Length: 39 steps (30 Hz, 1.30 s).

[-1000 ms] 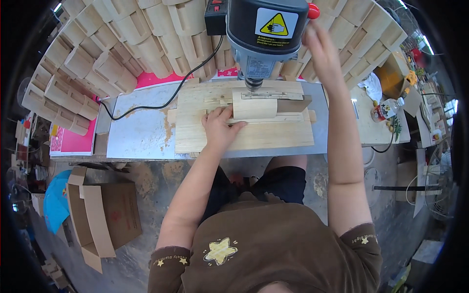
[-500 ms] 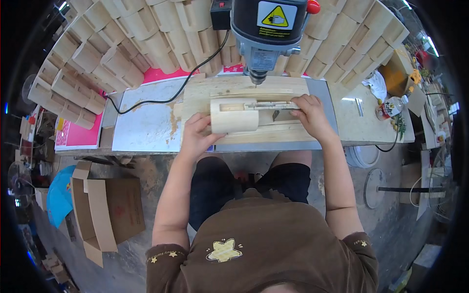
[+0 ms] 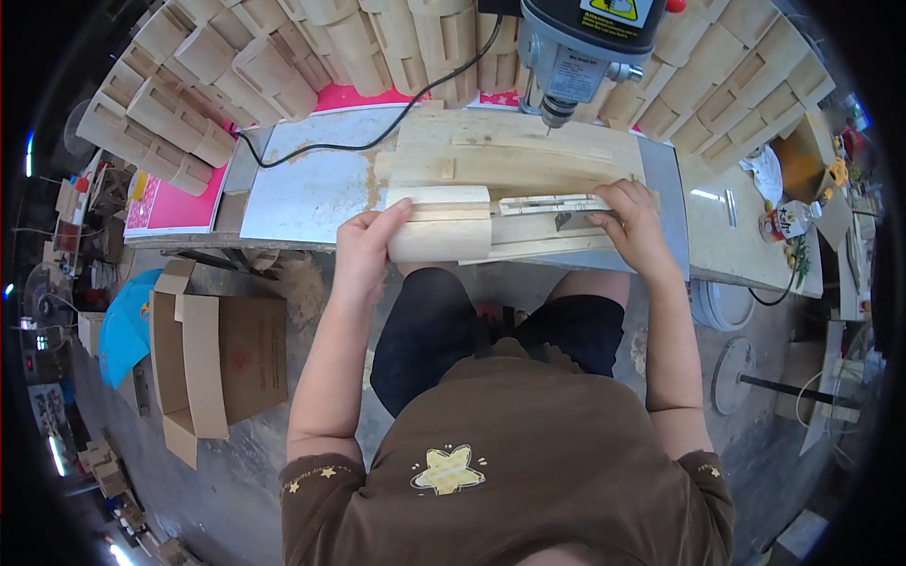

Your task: Using a drill press to create holes in cylindrical wooden blocks.

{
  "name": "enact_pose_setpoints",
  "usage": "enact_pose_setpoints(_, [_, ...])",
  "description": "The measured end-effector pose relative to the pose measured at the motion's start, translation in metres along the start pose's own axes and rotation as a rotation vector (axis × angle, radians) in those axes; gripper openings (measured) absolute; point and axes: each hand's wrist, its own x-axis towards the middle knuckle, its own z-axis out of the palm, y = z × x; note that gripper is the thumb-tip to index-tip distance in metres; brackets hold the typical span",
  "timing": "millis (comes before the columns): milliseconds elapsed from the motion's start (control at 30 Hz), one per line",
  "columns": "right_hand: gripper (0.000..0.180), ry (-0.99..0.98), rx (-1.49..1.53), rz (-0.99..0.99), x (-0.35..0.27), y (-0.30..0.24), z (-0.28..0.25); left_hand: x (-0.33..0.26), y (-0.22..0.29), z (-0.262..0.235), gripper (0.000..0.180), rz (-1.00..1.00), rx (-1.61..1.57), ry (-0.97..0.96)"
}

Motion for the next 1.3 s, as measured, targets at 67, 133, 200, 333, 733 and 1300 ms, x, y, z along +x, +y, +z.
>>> enact_pose_setpoints(67, [0.028,0.004,0.048,-0.003,0.002,-0.001,0.001,0.007,-0.011,0.002,0.032,-0.017,0.036,-0.014])
enact_pose_setpoints(133, [0.028,0.005,0.036,0.005,0.001,0.000,0.001,0.011,-0.018,0.008,0.034,-0.031,0.069,-0.028])
enact_pose_setpoints(200, [0.028,0.006,0.025,0.009,-0.001,0.001,0.001,0.012,-0.023,0.020,0.038,-0.060,-0.110,-0.030])
enact_pose_setpoints(333, [0.030,0.031,0.019,0.023,-0.003,0.000,0.002,0.023,-0.043,0.035,0.034,-0.063,-0.057,-0.223])
enact_pose_setpoints(733, [0.038,0.213,-0.066,0.064,-0.004,0.007,0.014,-0.005,-0.070,0.071,0.076,0.674,0.468,-0.294])
enact_pose_setpoints(1300, [0.045,0.247,-0.011,0.110,0.048,0.029,0.038,0.096,-0.070,0.067,0.059,0.831,0.931,-0.068])
